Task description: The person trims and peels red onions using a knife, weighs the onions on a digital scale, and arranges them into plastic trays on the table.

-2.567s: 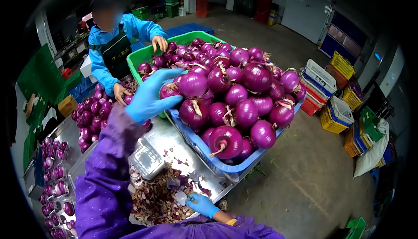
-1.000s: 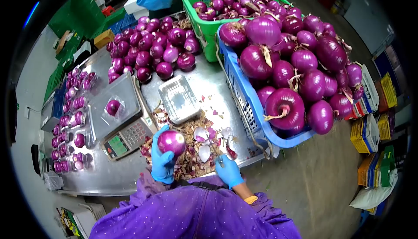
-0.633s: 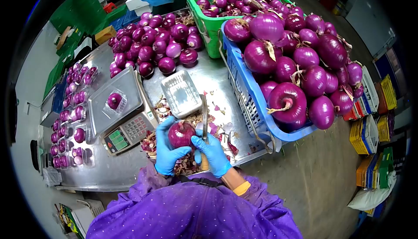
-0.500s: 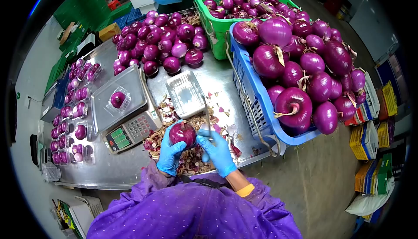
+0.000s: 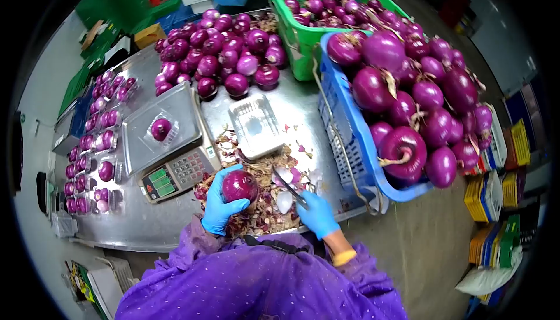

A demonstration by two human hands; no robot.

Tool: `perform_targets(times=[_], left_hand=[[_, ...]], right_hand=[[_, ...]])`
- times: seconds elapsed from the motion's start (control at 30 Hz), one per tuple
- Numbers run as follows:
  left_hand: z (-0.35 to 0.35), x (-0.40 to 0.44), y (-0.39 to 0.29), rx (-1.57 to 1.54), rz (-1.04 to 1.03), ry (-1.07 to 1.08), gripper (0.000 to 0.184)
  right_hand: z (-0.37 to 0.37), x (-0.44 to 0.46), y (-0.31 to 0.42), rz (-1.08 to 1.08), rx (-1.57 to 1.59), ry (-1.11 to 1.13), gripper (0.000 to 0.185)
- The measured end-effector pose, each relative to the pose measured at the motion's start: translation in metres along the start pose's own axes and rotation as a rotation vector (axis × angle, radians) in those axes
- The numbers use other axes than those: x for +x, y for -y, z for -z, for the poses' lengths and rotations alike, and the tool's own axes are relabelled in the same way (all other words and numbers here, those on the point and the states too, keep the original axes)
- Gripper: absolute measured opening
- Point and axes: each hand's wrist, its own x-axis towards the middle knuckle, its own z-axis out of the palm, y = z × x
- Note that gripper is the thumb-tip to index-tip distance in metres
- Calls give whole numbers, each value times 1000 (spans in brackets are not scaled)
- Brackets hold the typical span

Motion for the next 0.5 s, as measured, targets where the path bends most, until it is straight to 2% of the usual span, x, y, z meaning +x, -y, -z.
perform_targets(times=[0.07, 0.13, 0.17, 0.2, 0.27, 0.33, 0.4, 0.43, 0.47, 0.5], left_hand=[[18, -1, 2, 61, 35, -36, 79], [39, 1, -4, 330, -101, -87, 81], [55, 4, -13, 533, -252, -134, 82], [71, 8, -28, 616, -297, -224, 79], [111, 25, -60, 429, -356, -352, 76], [155, 47, -91, 516, -446, -545, 73], [226, 80, -99, 609, -409, -626, 75], [241, 91, -105, 759, -348, -681, 75], [255, 101, -108, 907, -291, -730, 75], [279, 114, -101, 944, -231, -673, 76]], right_hand=[[-5, -12, -8, -4, 92, -81, 17], [-8, -9, -2, -45, 181, -92, 15], [-9, -8, -4, -69, 186, -69, 15], [-12, -9, -7, -100, 187, -49, 14], [-16, -14, -10, -205, 177, 57, 14], [-24, -16, -13, -280, 197, 122, 15], [-35, -17, -17, -319, 260, 155, 15], [-39, -16, -14, -199, 251, 82, 17], [-41, -14, -11, -219, 231, 109, 19], [-41, -13, -9, -243, 213, 132, 20]])
